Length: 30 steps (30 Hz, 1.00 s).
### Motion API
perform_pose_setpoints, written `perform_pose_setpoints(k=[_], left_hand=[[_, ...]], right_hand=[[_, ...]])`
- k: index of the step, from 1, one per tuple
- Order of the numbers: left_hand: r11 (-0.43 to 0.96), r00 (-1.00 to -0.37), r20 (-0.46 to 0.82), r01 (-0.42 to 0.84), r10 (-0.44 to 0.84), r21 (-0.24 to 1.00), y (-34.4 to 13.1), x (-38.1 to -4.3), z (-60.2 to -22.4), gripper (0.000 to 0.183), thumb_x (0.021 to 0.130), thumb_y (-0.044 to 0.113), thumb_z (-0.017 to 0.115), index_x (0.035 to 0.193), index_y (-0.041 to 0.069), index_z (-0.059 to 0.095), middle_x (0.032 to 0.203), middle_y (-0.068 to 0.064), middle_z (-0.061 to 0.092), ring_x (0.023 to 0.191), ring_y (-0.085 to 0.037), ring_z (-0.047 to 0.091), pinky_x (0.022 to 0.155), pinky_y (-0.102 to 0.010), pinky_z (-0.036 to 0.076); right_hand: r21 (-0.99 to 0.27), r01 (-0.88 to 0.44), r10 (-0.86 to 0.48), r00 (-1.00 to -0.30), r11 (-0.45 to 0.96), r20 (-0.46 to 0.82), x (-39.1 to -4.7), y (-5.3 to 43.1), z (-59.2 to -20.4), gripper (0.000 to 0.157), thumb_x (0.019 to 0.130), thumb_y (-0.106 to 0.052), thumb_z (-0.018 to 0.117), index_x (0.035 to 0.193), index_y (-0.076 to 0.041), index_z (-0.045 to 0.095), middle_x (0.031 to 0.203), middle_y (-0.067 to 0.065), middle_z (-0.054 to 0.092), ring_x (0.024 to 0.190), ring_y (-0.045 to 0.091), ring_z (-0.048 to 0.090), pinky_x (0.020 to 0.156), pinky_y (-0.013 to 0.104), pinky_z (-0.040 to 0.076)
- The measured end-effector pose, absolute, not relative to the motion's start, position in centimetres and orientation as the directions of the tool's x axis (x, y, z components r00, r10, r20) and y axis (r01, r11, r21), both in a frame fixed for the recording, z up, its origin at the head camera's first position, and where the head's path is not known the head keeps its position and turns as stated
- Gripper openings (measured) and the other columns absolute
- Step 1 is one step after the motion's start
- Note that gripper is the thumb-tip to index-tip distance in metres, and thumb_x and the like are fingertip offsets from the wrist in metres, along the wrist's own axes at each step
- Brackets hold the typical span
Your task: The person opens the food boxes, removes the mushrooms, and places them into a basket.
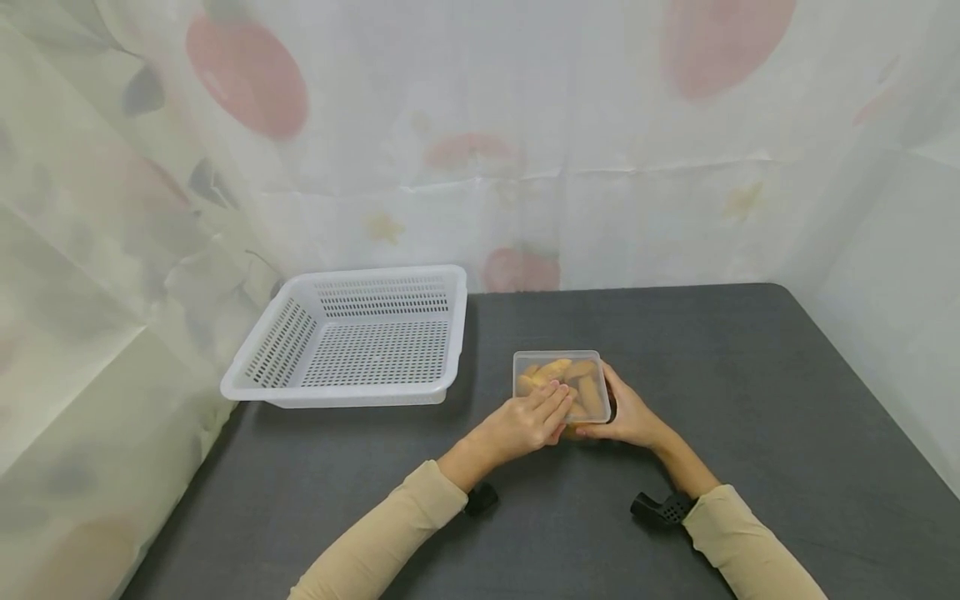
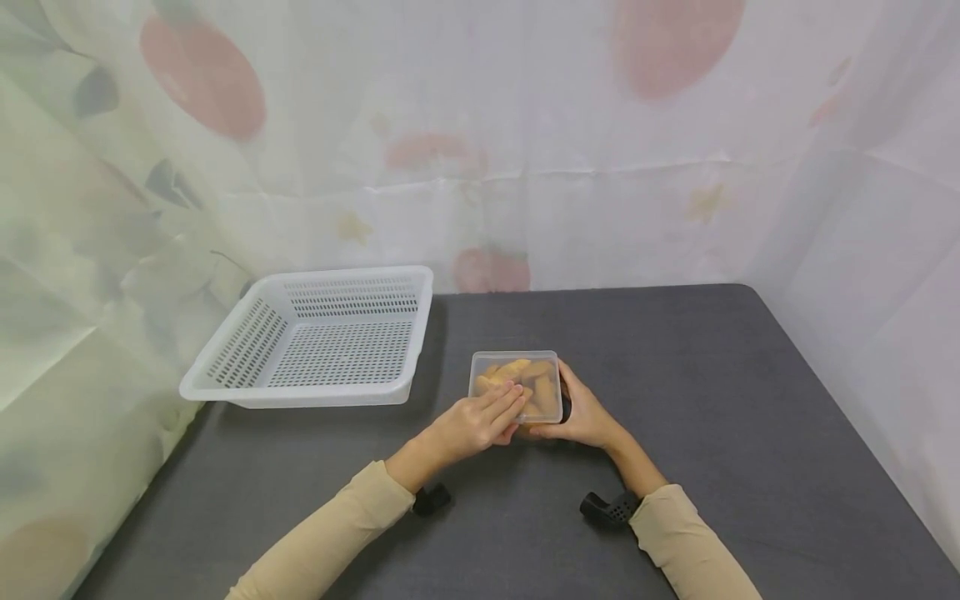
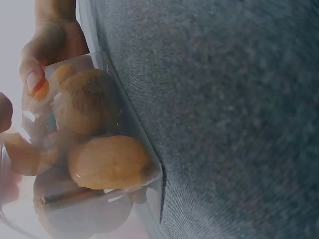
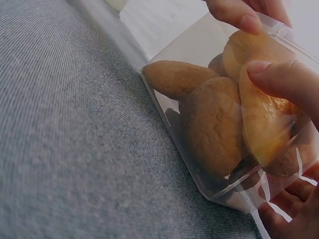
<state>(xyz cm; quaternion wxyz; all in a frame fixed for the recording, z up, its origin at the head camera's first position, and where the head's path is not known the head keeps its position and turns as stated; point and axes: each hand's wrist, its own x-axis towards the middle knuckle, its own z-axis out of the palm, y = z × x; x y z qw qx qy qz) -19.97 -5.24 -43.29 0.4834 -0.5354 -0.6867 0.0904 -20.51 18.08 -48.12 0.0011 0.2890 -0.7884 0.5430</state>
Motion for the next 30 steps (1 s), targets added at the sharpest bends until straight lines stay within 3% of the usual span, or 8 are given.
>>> perform_pose_setpoints(k=[15, 20, 24, 30], left_hand=[[0.406, 0.082, 0.580, 0.633, 0.811, -0.658, -5.22, -20.03, -43.07, 0.029, 0.095, 0.016, 0.045, 0.098, 0.006, 0.071, 0.099, -0.003, 0.075, 0.093, -0.013, 0.073, 0.086, -0.020, 0.058], [0.416, 0.038, 0.593, 0.676, 0.805, -0.608, -5.19, -19.92, -42.51, 0.023, 0.091, 0.022, 0.057, 0.101, 0.007, 0.073, 0.101, -0.002, 0.076, 0.094, -0.012, 0.073, 0.083, -0.018, 0.058], [0.426, -0.016, 0.604, 0.724, 0.797, -0.543, -5.42, -19.65, -42.59, 0.029, 0.087, 0.028, 0.069, 0.106, 0.007, 0.073, 0.107, -0.002, 0.075, 0.099, -0.013, 0.072, 0.087, -0.018, 0.057], [0.435, -0.054, 0.622, 0.762, 0.781, -0.479, -5.70, -19.39, -42.60, 0.033, 0.086, 0.026, 0.071, 0.111, 0.005, 0.071, 0.111, -0.005, 0.074, 0.104, -0.015, 0.071, 0.092, -0.022, 0.056]], right_hand=[[-0.841, -0.468, -0.439, -0.838, 0.271, 0.324, -20.69, 18.09, -48.43, 0.111, 0.065, -0.011, 0.087, 0.151, 0.000, 0.018, 0.132, 0.026, 0.050, 0.104, -0.006, 0.050, 0.089, 0.016, 0.047], [-0.850, -0.466, -0.441, -0.835, 0.246, 0.330, -20.71, 18.16, -48.23, 0.111, 0.064, -0.009, 0.088, 0.151, 0.001, 0.019, 0.132, 0.026, 0.050, 0.106, -0.006, 0.050, 0.090, 0.015, 0.047], [-0.872, -0.438, -0.438, -0.843, 0.219, 0.314, -20.59, 18.18, -48.14, 0.111, 0.064, -0.008, 0.088, 0.150, 0.002, 0.019, 0.133, 0.028, 0.049, 0.106, -0.007, 0.050, 0.090, 0.013, 0.046], [-0.894, -0.411, -0.443, -0.844, 0.176, 0.301, -20.49, 17.88, -48.25, 0.112, 0.063, -0.004, 0.088, 0.150, 0.002, 0.018, 0.136, 0.028, 0.045, 0.108, -0.009, 0.050, 0.091, 0.013, 0.047]])
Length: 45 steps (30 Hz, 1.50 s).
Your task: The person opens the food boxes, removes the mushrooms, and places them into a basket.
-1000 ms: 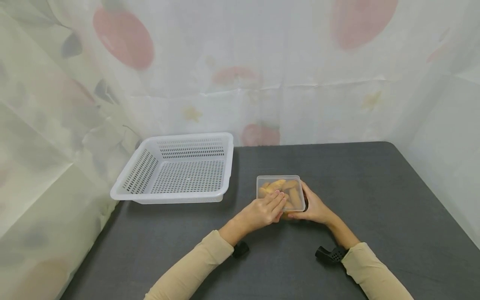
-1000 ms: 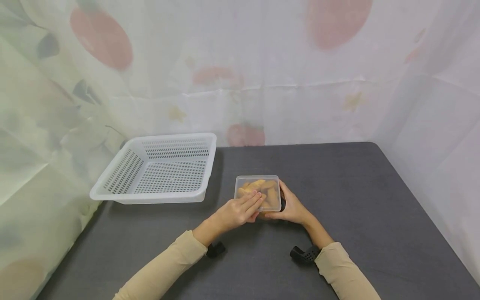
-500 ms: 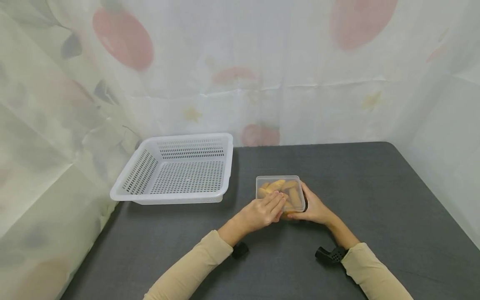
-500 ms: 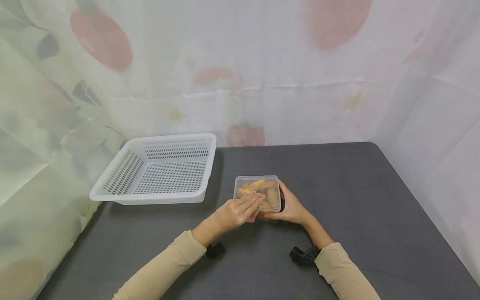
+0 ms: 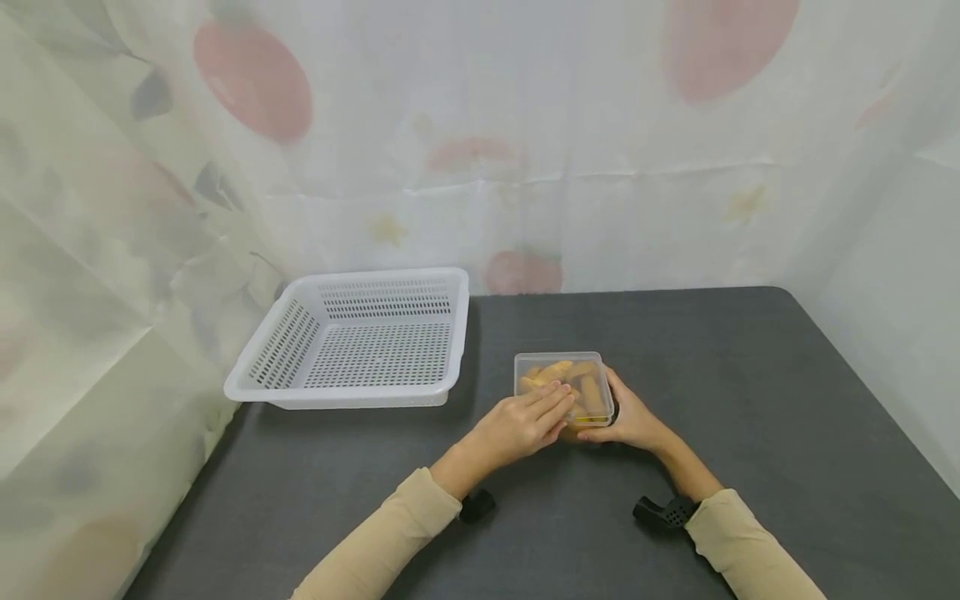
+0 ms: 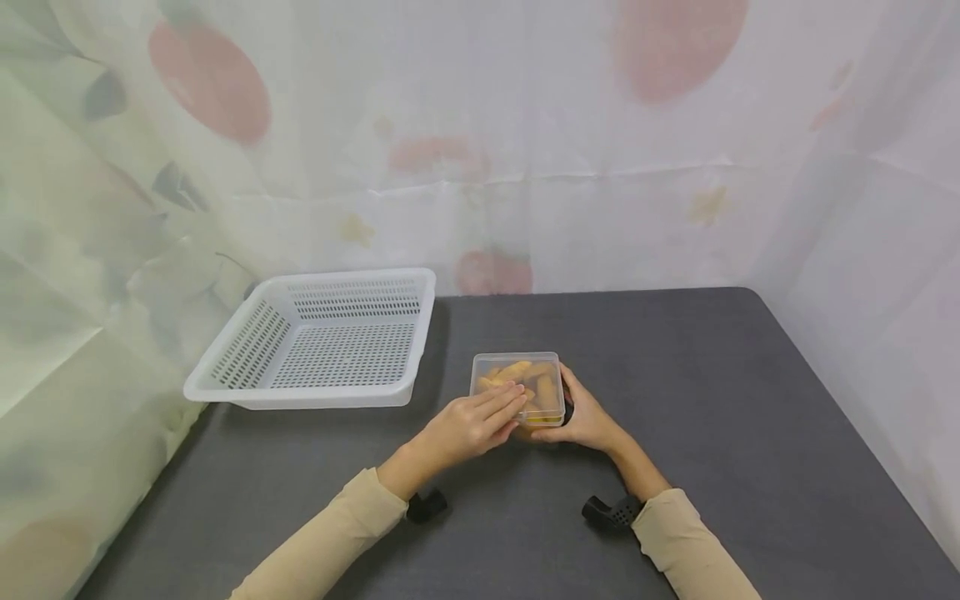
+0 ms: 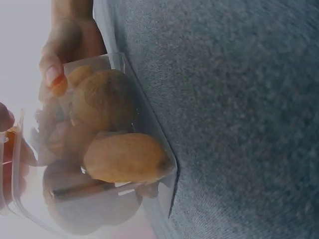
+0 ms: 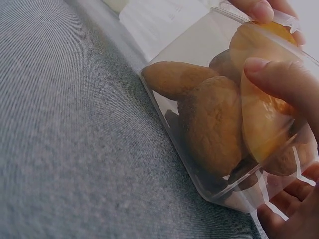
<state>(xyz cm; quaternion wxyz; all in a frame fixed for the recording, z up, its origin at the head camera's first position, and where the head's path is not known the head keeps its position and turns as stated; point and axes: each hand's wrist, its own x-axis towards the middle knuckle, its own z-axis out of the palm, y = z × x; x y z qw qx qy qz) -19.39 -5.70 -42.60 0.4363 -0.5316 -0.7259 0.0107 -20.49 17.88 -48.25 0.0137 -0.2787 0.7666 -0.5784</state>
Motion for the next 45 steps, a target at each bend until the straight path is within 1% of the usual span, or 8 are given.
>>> perform_pose_setpoints(k=[14, 21, 28, 31, 35, 37, 42, 45], left_hand=[[0.455, -0.097, 0.651, 0.792, 0.753, -0.407, -5.8, -19.7, -41.9, 0.033, 0.084, 0.024, 0.073, 0.111, 0.006, 0.072, 0.111, -0.006, 0.074, 0.103, -0.015, 0.072, 0.087, -0.023, 0.058], [0.457, -0.131, 0.644, 0.809, 0.754, -0.370, -5.9, -19.9, -41.4, 0.035, 0.083, 0.025, 0.075, 0.112, 0.006, 0.072, 0.112, -0.006, 0.074, 0.106, -0.015, 0.071, 0.091, -0.029, 0.058], [0.437, -0.131, 0.647, 0.834, 0.751, -0.338, -6.0, -20.3, -41.1, 0.035, 0.084, 0.024, 0.074, 0.112, 0.004, 0.071, 0.115, -0.009, 0.073, 0.104, -0.016, 0.071, 0.090, -0.026, 0.058], [0.429, -0.128, 0.652, 0.842, 0.748, -0.326, -6.0, -20.5, -41.0, 0.035, 0.084, 0.023, 0.073, 0.114, 0.004, 0.070, 0.117, -0.009, 0.072, 0.103, -0.016, 0.071, 0.089, -0.023, 0.058], [0.418, -0.122, 0.655, 0.851, 0.746, -0.318, -6.1, -20.6, -40.7, 0.036, 0.084, 0.022, 0.072, 0.115, 0.004, 0.070, 0.117, -0.009, 0.072, 0.102, -0.015, 0.071, 0.089, -0.022, 0.057], [0.413, -0.117, 0.654, 0.853, 0.747, -0.318, -6.1, -20.6, -40.5, 0.038, 0.082, 0.021, 0.074, 0.116, 0.004, 0.069, 0.115, -0.008, 0.072, 0.101, -0.015, 0.070, 0.090, -0.022, 0.057], [0.404, -0.107, 0.655, 0.856, 0.748, -0.322, -6.5, -20.5, -40.1, 0.042, 0.080, 0.019, 0.076, 0.119, 0.005, 0.068, 0.114, -0.007, 0.072, 0.102, -0.014, 0.069, 0.091, -0.021, 0.056], [0.407, -0.105, 0.663, 0.855, 0.741, -0.320, -6.9, -20.5, -40.0, 0.042, 0.079, 0.017, 0.077, 0.118, 0.005, 0.068, 0.114, -0.007, 0.072, 0.103, -0.014, 0.069, 0.092, -0.022, 0.056]], right_hand=[[-0.917, -0.384, -0.502, -0.817, 0.110, 0.283, -20.5, 18.5, -48.1, 0.107, 0.071, -0.015, 0.085, 0.149, 0.009, 0.016, 0.139, 0.031, 0.040, 0.111, -0.010, 0.051, 0.094, 0.009, 0.045], [-0.929, -0.366, -0.532, -0.797, 0.053, 0.284, -20.6, 19.0, -48.0, 0.092, 0.087, -0.017, 0.071, 0.148, 0.015, 0.010, 0.143, 0.046, 0.024, 0.118, -0.016, 0.045, 0.097, 0.004, 0.041], [-0.943, -0.321, -0.494, -0.835, 0.083, 0.240, -20.5, 19.0, -47.6, 0.062, 0.099, -0.009, 0.046, 0.148, 0.015, 0.014, 0.147, 0.045, 0.022, 0.117, -0.020, 0.043, 0.097, 0.003, 0.038], [-0.945, -0.314, -0.460, -0.855, 0.092, 0.239, -20.5, 18.9, -47.6, 0.057, 0.101, -0.009, 0.041, 0.146, 0.016, 0.019, 0.148, 0.042, 0.024, 0.118, -0.022, 0.040, 0.098, 0.000, 0.034], [-0.940, -0.324, -0.409, -0.876, 0.103, 0.256, -20.4, 18.8, -47.8, 0.052, 0.102, -0.010, 0.040, 0.143, 0.019, 0.025, 0.146, 0.015, 0.045, 0.117, -0.022, 0.041, 0.097, -0.001, 0.034], [-0.938, -0.328, -0.391, -0.883, 0.114, 0.261, -20.4, 18.8, -47.9, 0.051, 0.102, -0.010, 0.040, 0.142, 0.019, 0.027, 0.143, 0.011, 0.047, 0.116, -0.021, 0.043, 0.096, 0.000, 0.036], [-0.941, -0.315, -0.379, -0.891, 0.122, 0.250, -20.5, 18.7, -47.9, 0.049, 0.100, -0.008, 0.041, 0.142, 0.017, 0.031, 0.141, 0.036, 0.040, 0.112, -0.018, 0.046, 0.094, 0.002, 0.039], [-0.942, -0.315, -0.370, -0.894, 0.116, 0.253, -20.6, 18.7, -47.8, 0.049, 0.100, -0.007, 0.042, 0.141, 0.017, 0.032, 0.138, 0.022, 0.051, 0.111, -0.016, 0.048, 0.094, 0.003, 0.040]])
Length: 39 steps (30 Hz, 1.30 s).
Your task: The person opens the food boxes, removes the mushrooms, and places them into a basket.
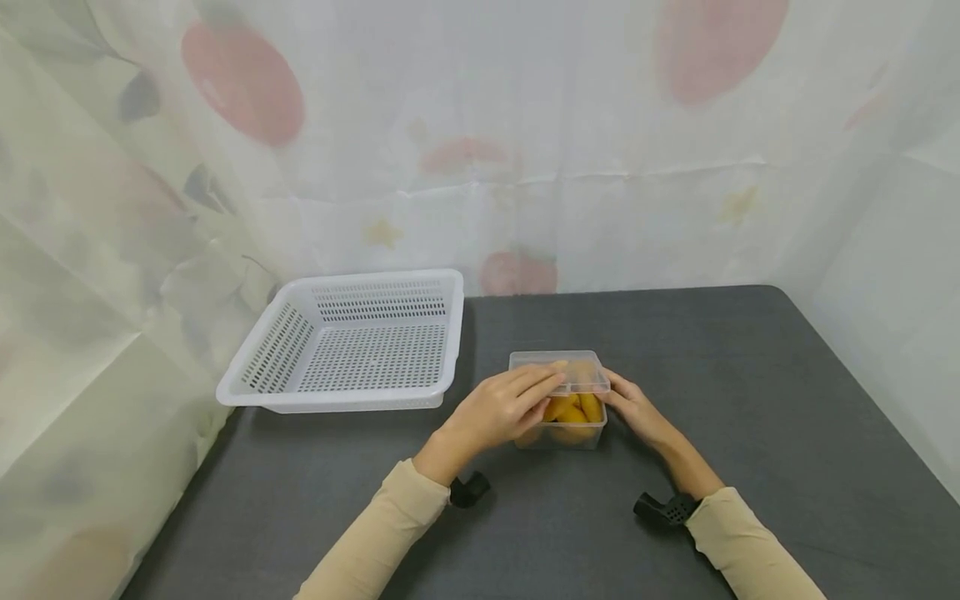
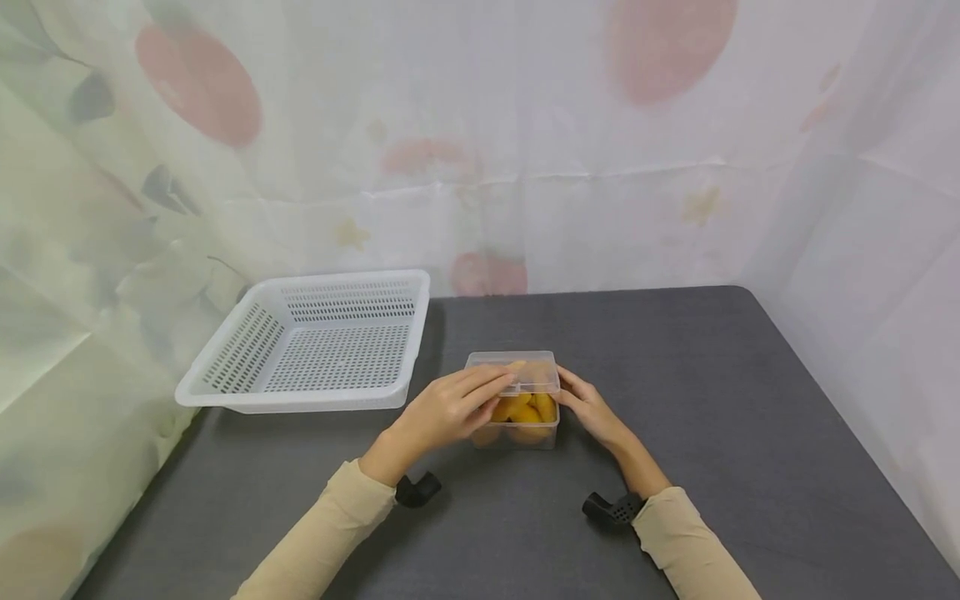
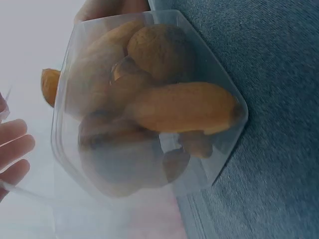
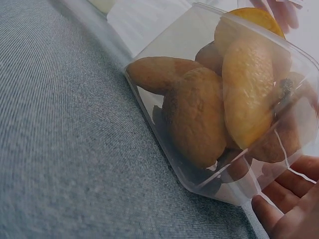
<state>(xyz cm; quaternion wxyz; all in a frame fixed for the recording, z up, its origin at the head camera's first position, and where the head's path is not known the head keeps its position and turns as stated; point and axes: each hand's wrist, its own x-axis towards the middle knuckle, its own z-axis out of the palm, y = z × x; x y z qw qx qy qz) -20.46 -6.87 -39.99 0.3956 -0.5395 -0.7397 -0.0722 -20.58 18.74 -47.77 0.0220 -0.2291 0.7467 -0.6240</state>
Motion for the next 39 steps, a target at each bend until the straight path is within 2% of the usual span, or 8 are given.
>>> perform_pose_setpoints(k=[2, 4, 5, 7, 11, 17, 23, 39], left_hand=[[0.408, -0.104, 0.670, 0.857, 0.735, -0.315, -7.2, -20.4, -39.9, 0.042, 0.079, 0.016, 0.077, 0.118, 0.004, 0.068, 0.115, -0.007, 0.072, 0.104, -0.015, 0.069, 0.093, -0.023, 0.056], [0.405, -0.104, 0.677, 0.863, 0.729, -0.303, -7.6, -20.3, -39.8, 0.041, 0.079, 0.014, 0.076, 0.118, 0.003, 0.068, 0.115, -0.008, 0.072, 0.106, -0.016, 0.068, 0.094, -0.024, 0.056], [0.401, -0.101, 0.680, 0.866, 0.726, -0.299, -7.9, -20.3, -39.8, 0.041, 0.080, 0.013, 0.075, 0.118, 0.002, 0.067, 0.116, -0.009, 0.071, 0.107, -0.017, 0.068, 0.095, -0.025, 0.056], [0.394, -0.091, 0.688, 0.870, 0.720, -0.298, -8.3, -20.2, -39.6, 0.040, 0.081, 0.011, 0.072, 0.119, 0.001, 0.067, 0.116, -0.010, 0.071, 0.109, -0.019, 0.068, 0.096, -0.026, 0.055], [0.391, -0.051, 0.698, 0.856, 0.714, -0.338, -9.3, -19.9, -39.3, 0.036, 0.083, 0.009, 0.069, 0.117, -0.001, 0.067, 0.117, -0.012, 0.071, 0.111, -0.021, 0.067, 0.099, -0.028, 0.054], [0.393, -0.007, 0.698, 0.831, 0.716, -0.394, -10.4, -19.1, -39.1, 0.028, 0.093, 0.011, 0.055, 0.114, -0.001, 0.069, 0.115, -0.012, 0.072, 0.109, -0.022, 0.069, 0.097, -0.030, 0.055], [0.376, 0.020, 0.694, 0.830, 0.719, -0.412, -10.9, -18.4, -39.2, 0.027, 0.094, 0.010, 0.051, 0.110, 0.001, 0.071, 0.111, -0.010, 0.074, 0.106, -0.021, 0.070, 0.095, -0.032, 0.057], [0.398, -0.017, 0.674, 0.818, 0.739, -0.416, -11.3, -18.1, -40.3, 0.027, 0.093, 0.011, 0.055, 0.113, 0.002, 0.070, 0.117, -0.011, 0.072, 0.110, -0.021, 0.069, 0.097, -0.033, 0.056]], right_hand=[[-0.945, -0.311, -0.365, -0.896, 0.105, 0.254, -20.6, 18.7, -47.7, 0.049, 0.100, -0.007, 0.043, 0.141, 0.017, 0.033, 0.133, -0.001, 0.056, 0.111, -0.016, 0.049, 0.094, 0.003, 0.040], [-0.947, -0.311, -0.371, -0.891, 0.084, 0.260, -20.6, 18.7, -47.6, 0.049, 0.100, -0.008, 0.043, 0.141, 0.018, 0.032, 0.126, -0.022, 0.055, 0.111, -0.016, 0.049, 0.093, 0.003, 0.041], [-0.947, -0.311, -0.375, -0.889, 0.075, 0.263, -20.6, 18.7, -47.6, 0.049, 0.100, -0.008, 0.043, 0.140, 0.018, 0.032, 0.123, -0.029, 0.053, 0.111, -0.016, 0.049, 0.093, 0.003, 0.041], [-0.949, -0.311, -0.386, -0.883, 0.058, 0.266, -20.6, 18.7, -47.7, 0.050, 0.101, -0.008, 0.042, 0.141, 0.019, 0.030, 0.121, -0.035, 0.051, 0.112, -0.017, 0.048, 0.093, 0.002, 0.040], [-0.947, -0.316, -0.390, -0.880, 0.055, 0.271, -20.7, 18.7, -47.8, 0.050, 0.102, -0.009, 0.041, 0.141, 0.020, 0.029, 0.121, -0.036, 0.051, 0.113, -0.018, 0.047, 0.094, 0.002, 0.040], [-0.944, -0.328, -0.401, -0.869, 0.031, 0.289, -20.9, 18.9, -48.0, 0.051, 0.102, -0.008, 0.040, 0.140, 0.022, 0.027, 0.123, -0.035, 0.051, 0.114, -0.018, 0.047, 0.094, 0.002, 0.040], [-0.952, -0.305, -0.414, -0.866, -0.006, 0.280, -20.8, 18.8, -47.7, 0.052, 0.102, -0.009, 0.041, 0.140, 0.024, 0.024, 0.122, -0.033, 0.053, 0.114, -0.018, 0.048, 0.094, 0.002, 0.041], [-0.977, -0.210, -0.412, -0.887, -0.040, 0.207, -20.7, 18.7, -47.8, 0.056, 0.103, -0.013, 0.039, 0.141, 0.024, 0.020, 0.119, -0.033, 0.054, 0.111, -0.017, 0.050, 0.093, 0.002, 0.043]])
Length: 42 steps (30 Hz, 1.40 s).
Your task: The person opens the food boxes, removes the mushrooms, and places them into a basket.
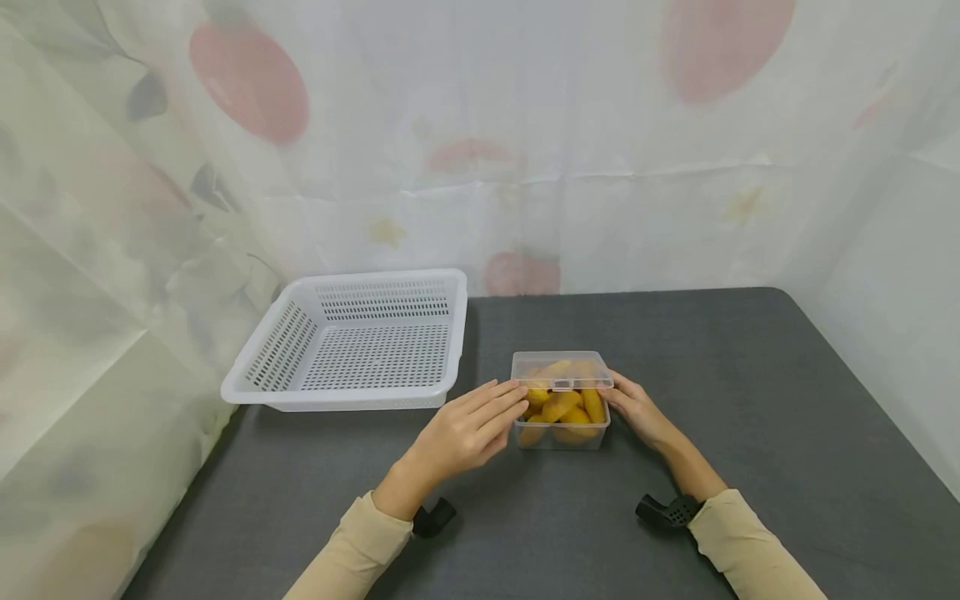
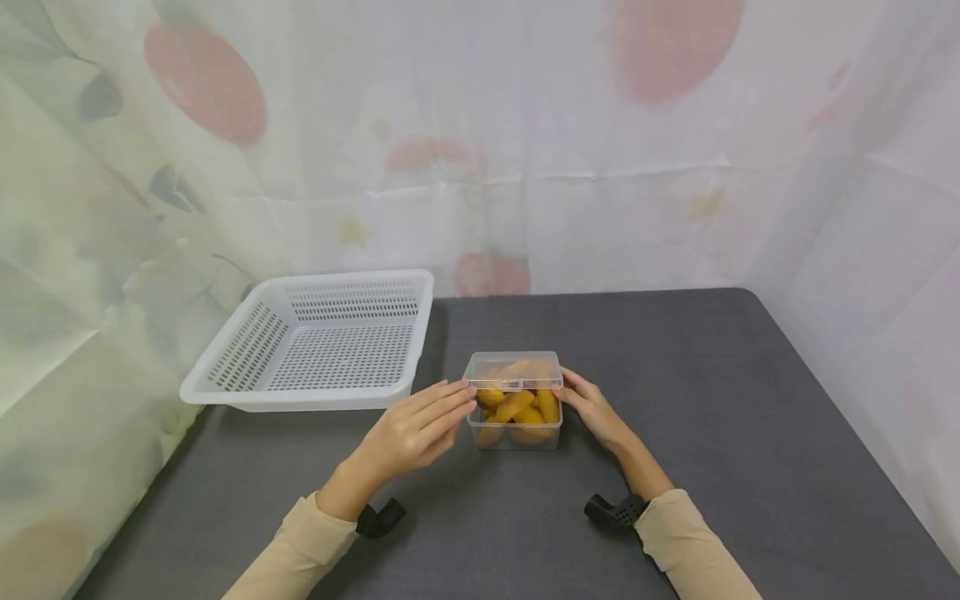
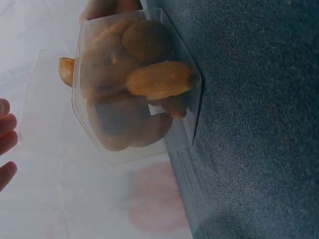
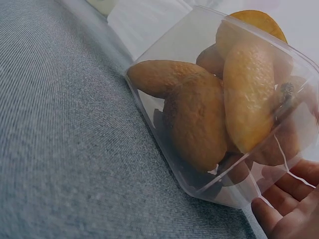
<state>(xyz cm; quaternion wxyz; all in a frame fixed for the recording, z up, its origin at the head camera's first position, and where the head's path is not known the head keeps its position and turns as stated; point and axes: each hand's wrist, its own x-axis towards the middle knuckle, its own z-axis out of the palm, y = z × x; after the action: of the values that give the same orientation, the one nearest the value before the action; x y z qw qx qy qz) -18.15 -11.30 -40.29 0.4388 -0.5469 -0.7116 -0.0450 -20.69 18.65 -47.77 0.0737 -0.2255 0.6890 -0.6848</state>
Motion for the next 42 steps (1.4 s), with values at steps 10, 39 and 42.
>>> perform_pose_setpoints(k=[10, 39, 42], left_hand=[[0.430, -0.057, 0.677, 0.811, 0.734, -0.397, -11.1, -18.5, -40.3, 0.031, 0.098, 0.012, 0.045, 0.113, 0.002, 0.071, 0.119, -0.010, 0.071, 0.113, -0.021, 0.067, 0.100, -0.033, 0.054], [0.486, -0.144, 0.735, 0.829, 0.663, -0.276, -10.0, -20.6, -38.4, 0.044, 0.071, 0.006, 0.078, 0.114, 0.000, 0.069, 0.118, -0.014, 0.071, 0.114, -0.025, 0.067, 0.100, -0.034, 0.054], [0.490, -0.158, 0.732, 0.831, 0.663, -0.265, -10.0, -20.8, -38.3, 0.043, 0.073, 0.007, 0.077, 0.114, -0.001, 0.068, 0.120, -0.015, 0.070, 0.115, -0.026, 0.066, 0.100, -0.034, 0.054]], right_hand=[[-0.985, -0.169, -0.404, -0.898, -0.040, 0.171, -20.6, 18.6, -47.7, 0.056, 0.104, -0.016, 0.037, 0.141, 0.023, 0.021, 0.116, -0.030, 0.055, 0.108, -0.014, 0.051, 0.092, 0.004, 0.044], [-0.992, -0.126, -0.419, -0.902, 0.027, 0.104, -20.6, 18.5, -47.2, 0.063, 0.104, -0.022, 0.036, 0.149, 0.014, 0.011, 0.155, 0.037, 0.010, 0.114, -0.027, 0.039, 0.096, -0.002, 0.035], [-0.991, -0.130, -0.420, -0.901, 0.027, 0.107, -20.6, 18.6, -47.1, 0.063, 0.104, -0.022, 0.035, 0.148, 0.015, 0.011, 0.155, 0.038, 0.009, 0.113, -0.027, 0.039, 0.096, -0.002, 0.035]])
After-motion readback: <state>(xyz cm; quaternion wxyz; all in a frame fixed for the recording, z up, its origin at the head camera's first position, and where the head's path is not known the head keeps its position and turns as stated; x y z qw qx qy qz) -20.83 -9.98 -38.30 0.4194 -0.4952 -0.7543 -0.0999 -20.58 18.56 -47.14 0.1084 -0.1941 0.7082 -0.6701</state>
